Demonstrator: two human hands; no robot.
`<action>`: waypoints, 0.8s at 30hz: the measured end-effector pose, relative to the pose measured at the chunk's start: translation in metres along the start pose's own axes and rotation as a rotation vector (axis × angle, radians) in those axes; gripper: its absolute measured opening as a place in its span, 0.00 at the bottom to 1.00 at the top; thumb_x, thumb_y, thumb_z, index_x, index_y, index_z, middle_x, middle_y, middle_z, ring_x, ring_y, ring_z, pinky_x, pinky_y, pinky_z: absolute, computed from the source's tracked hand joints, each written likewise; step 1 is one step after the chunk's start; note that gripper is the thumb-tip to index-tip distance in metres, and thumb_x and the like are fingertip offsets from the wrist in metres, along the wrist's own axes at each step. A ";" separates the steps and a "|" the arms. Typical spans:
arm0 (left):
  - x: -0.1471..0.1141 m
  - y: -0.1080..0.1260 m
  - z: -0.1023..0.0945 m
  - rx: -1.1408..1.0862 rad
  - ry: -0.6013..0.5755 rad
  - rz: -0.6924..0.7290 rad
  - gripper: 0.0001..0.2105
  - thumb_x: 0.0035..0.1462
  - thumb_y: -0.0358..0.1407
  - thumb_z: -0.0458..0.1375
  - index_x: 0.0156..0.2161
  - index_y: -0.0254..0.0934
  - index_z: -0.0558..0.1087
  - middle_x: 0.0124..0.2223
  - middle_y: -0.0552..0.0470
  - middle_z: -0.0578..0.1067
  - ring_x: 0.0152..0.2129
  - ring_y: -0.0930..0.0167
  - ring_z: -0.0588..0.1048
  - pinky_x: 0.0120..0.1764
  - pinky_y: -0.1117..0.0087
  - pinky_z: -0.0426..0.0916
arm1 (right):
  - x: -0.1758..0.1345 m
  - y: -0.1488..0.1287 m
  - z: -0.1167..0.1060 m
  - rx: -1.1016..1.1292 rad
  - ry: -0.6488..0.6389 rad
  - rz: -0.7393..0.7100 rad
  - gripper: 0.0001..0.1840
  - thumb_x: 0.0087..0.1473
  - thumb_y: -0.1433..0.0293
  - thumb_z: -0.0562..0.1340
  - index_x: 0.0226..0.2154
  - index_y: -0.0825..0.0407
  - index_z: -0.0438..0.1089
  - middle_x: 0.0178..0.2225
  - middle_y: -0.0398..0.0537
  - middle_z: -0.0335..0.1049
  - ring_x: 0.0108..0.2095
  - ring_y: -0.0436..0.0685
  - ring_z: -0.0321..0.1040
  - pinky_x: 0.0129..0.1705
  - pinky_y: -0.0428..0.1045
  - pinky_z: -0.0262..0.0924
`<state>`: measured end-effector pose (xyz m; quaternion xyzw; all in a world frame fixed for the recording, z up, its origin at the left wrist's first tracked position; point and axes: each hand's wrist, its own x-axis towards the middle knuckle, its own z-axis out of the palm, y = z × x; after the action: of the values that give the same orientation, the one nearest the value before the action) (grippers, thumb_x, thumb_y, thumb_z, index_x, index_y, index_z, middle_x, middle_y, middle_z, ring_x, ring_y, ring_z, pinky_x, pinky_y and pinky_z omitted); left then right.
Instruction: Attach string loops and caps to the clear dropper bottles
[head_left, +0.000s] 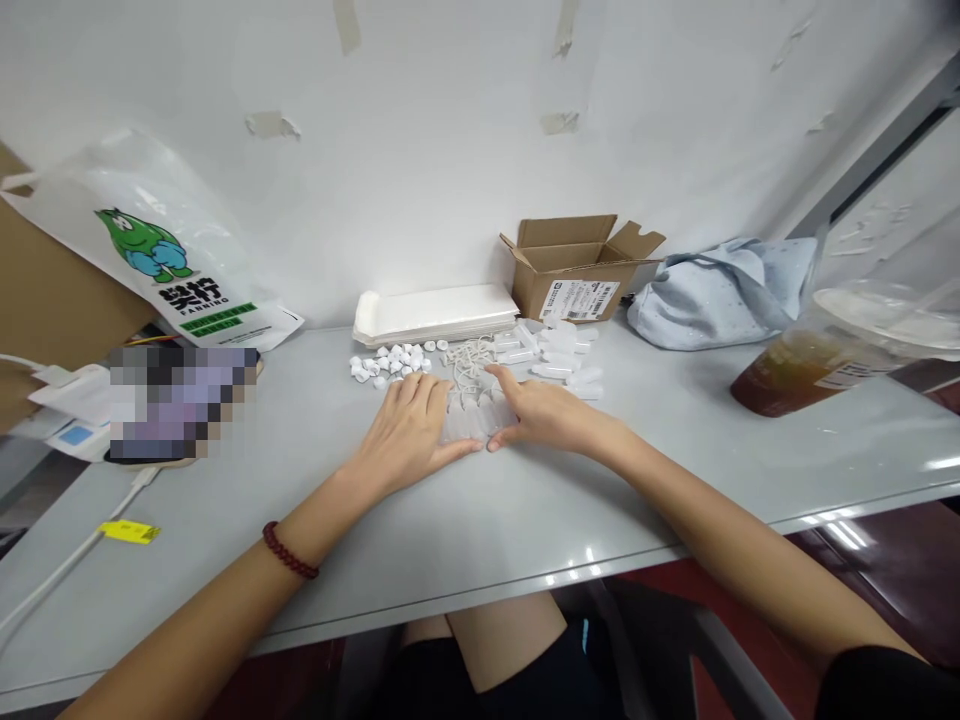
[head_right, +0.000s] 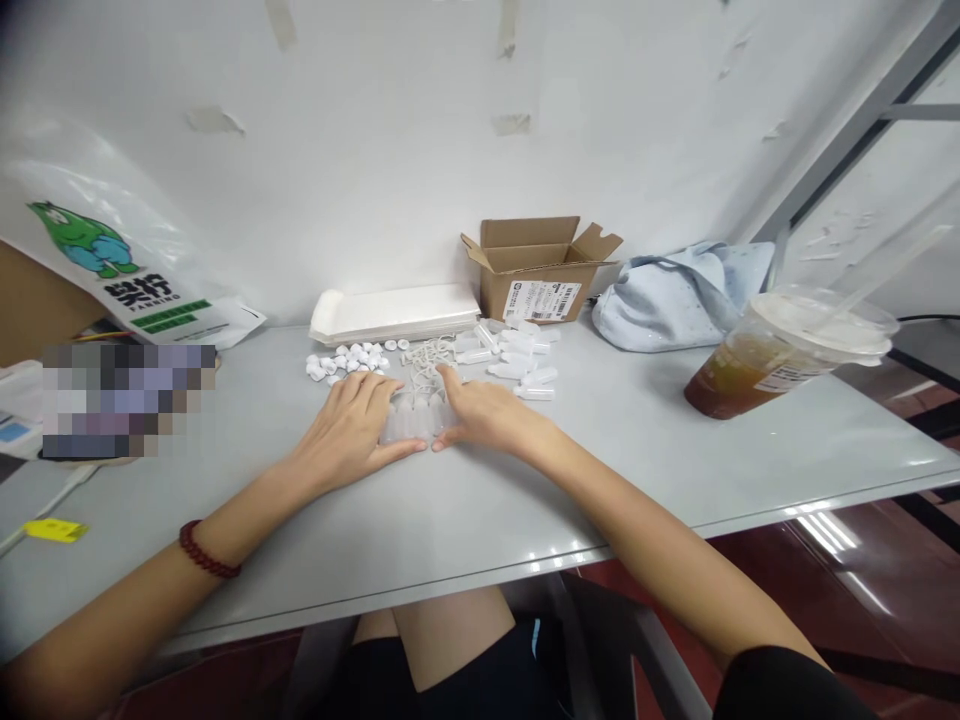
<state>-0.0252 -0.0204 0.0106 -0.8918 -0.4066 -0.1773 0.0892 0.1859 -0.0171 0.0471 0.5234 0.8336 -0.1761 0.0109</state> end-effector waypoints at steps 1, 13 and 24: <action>0.000 0.000 0.000 -0.009 0.000 -0.006 0.32 0.54 0.58 0.52 0.50 0.29 0.65 0.46 0.36 0.69 0.43 0.53 0.65 0.44 0.53 0.63 | 0.000 0.000 0.000 0.003 0.006 -0.003 0.52 0.47 0.53 0.65 0.64 0.56 0.41 0.31 0.54 0.71 0.37 0.67 0.69 0.32 0.49 0.55; -0.024 -0.023 -0.018 -0.096 0.011 -0.048 0.32 0.47 0.56 0.61 0.49 0.35 0.61 0.46 0.41 0.67 0.45 0.56 0.64 0.46 0.53 0.63 | 0.000 0.001 -0.005 0.060 -0.003 0.010 0.57 0.43 0.54 0.68 0.65 0.58 0.39 0.34 0.54 0.70 0.36 0.63 0.67 0.33 0.48 0.56; -0.021 -0.030 -0.015 -0.138 -0.054 -0.138 0.29 0.45 0.58 0.60 0.43 0.36 0.61 0.41 0.45 0.66 0.41 0.58 0.64 0.42 0.55 0.65 | 0.002 0.002 0.000 0.021 0.029 -0.017 0.54 0.46 0.52 0.66 0.64 0.59 0.40 0.37 0.59 0.72 0.39 0.68 0.69 0.35 0.50 0.56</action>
<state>-0.0642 -0.0202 0.0162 -0.8700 -0.4564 -0.1864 0.0043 0.1868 -0.0149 0.0464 0.5191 0.8361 -0.1772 -0.0083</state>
